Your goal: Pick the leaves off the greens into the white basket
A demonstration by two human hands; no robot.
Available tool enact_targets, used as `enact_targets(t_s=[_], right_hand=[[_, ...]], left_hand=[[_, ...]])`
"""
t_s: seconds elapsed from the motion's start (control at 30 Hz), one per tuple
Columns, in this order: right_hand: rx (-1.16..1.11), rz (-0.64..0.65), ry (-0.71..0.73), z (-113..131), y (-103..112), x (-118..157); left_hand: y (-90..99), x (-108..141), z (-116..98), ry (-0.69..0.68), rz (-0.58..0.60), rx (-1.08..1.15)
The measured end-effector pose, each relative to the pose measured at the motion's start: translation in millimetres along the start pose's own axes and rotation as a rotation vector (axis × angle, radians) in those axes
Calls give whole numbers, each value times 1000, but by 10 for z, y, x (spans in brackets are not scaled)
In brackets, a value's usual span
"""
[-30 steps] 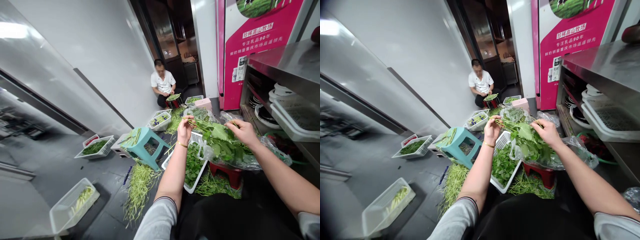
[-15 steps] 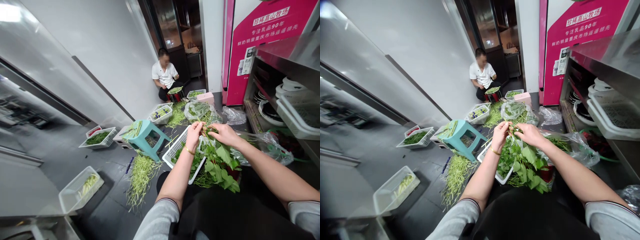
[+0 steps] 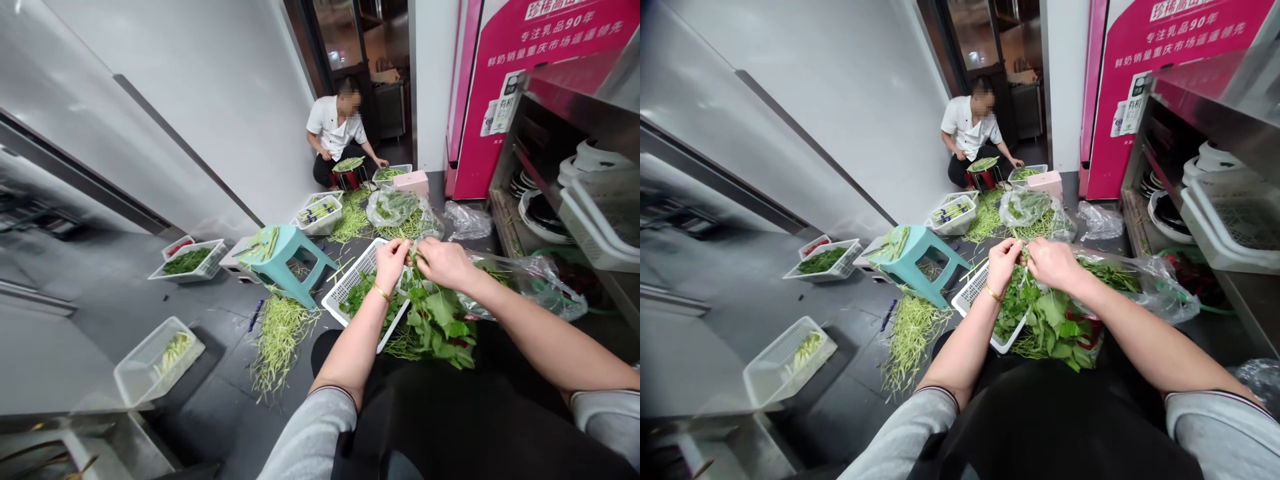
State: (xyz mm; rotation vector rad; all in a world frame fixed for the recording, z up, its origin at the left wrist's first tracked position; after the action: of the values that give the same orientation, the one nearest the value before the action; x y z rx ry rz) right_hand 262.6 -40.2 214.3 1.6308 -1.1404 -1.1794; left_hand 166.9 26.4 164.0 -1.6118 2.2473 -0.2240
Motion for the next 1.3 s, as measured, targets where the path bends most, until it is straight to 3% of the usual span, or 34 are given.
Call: enact_targets(t_s=[0.23, 0.4, 0.47, 0.53, 0.63, 0.73, 0.8, 0.97, 1.07, 1.2, 1.3], right_hand=[[-140, 64, 29, 39, -193, 102], [-575, -51, 232, 43, -15, 340], [-770, -89, 196, -111, 3, 395], [-857, -118, 62, -278, -57, 388], [-780, -49, 13, -189, -211, 314], [-482, 133, 62, 124, -423, 246], [-325, 184, 114, 269, -518, 224], [-285, 153, 273, 372, -575, 143], [-176, 62, 195, 248, -471, 32], [-409, -155, 6, -59, -214, -3], [-662, -43, 44, -27, -304, 78]], left_hand=[[14, 21, 256, 62, -45, 16], [356, -120, 254, 118, -283, 91], [431, -147, 200, 121, -281, 112], [437, -138, 145, 104, -238, 112], [397, -98, 112, 79, -198, 86], [389, -80, 100, 48, -189, 79], [411, -64, 109, 58, -176, 92], [320, 107, 286, 249, 100, 42], [296, 234, 403, 316, 192, -35], [394, 248, 437, 323, 104, -41], [465, 184, 390, 291, 30, -64]])
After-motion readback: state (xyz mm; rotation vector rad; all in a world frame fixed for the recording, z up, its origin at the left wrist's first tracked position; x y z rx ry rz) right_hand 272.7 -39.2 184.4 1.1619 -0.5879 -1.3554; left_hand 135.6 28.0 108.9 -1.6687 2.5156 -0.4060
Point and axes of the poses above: each hand's wrist, its own x-axis away from the middle knuckle, its own y-axis out of the back of the hand, z = x × y, the point moved 7 cm from there along -x, towards the middle knuckle, and after that the axes turned 14 degrees about x, right-handed, at the moved point
